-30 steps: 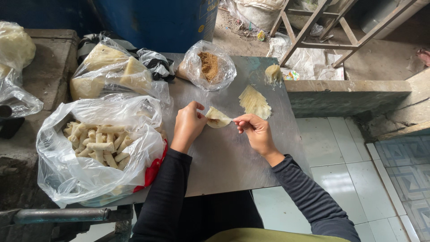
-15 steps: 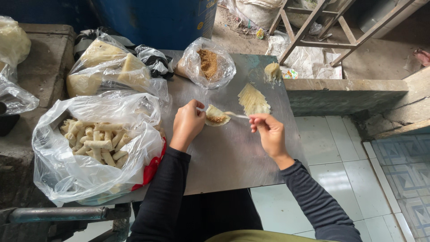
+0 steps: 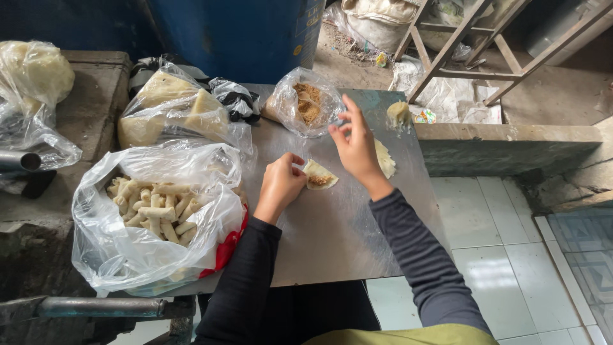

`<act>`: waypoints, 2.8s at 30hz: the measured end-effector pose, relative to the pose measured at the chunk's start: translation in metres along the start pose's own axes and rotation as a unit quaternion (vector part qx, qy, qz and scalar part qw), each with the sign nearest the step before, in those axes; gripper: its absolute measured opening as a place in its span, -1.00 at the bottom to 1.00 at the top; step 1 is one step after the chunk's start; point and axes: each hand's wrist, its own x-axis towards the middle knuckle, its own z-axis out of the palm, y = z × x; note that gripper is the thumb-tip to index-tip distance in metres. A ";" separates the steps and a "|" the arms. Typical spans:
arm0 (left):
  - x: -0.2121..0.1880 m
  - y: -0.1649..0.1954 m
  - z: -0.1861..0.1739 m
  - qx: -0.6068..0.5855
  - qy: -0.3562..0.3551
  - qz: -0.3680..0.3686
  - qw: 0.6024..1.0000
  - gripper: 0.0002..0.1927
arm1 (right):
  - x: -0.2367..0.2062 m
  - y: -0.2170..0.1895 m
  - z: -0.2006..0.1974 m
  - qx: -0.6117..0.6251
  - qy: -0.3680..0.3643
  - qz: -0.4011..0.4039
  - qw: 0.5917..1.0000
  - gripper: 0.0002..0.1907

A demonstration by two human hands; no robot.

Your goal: The person takes a triangular dough wrapper, spoons brown filling from a plastic bag onto it, folds the wrapper over into a closed triangle, and places the folded pastry into a plastic bag already holding many similar folded pieces.

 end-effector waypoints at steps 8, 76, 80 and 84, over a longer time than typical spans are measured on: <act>-0.005 0.002 0.009 0.074 0.031 0.034 0.996 -0.79 | -0.076 -0.011 -0.029 -0.184 -0.113 0.017 0.976 -0.83; 0.003 -0.010 0.013 0.217 0.062 0.212 0.951 -0.91 | -0.059 0.002 0.003 -0.103 -0.151 -0.127 0.975 -0.95; 0.005 -0.006 0.017 0.188 0.071 0.025 0.979 -0.81 | -0.051 0.008 0.014 -0.083 -0.148 0.145 0.975 -0.86; 0.005 -0.005 0.018 0.175 0.106 0.053 0.977 -0.81 | -0.041 0.016 0.014 -0.068 -0.142 0.079 0.984 -0.81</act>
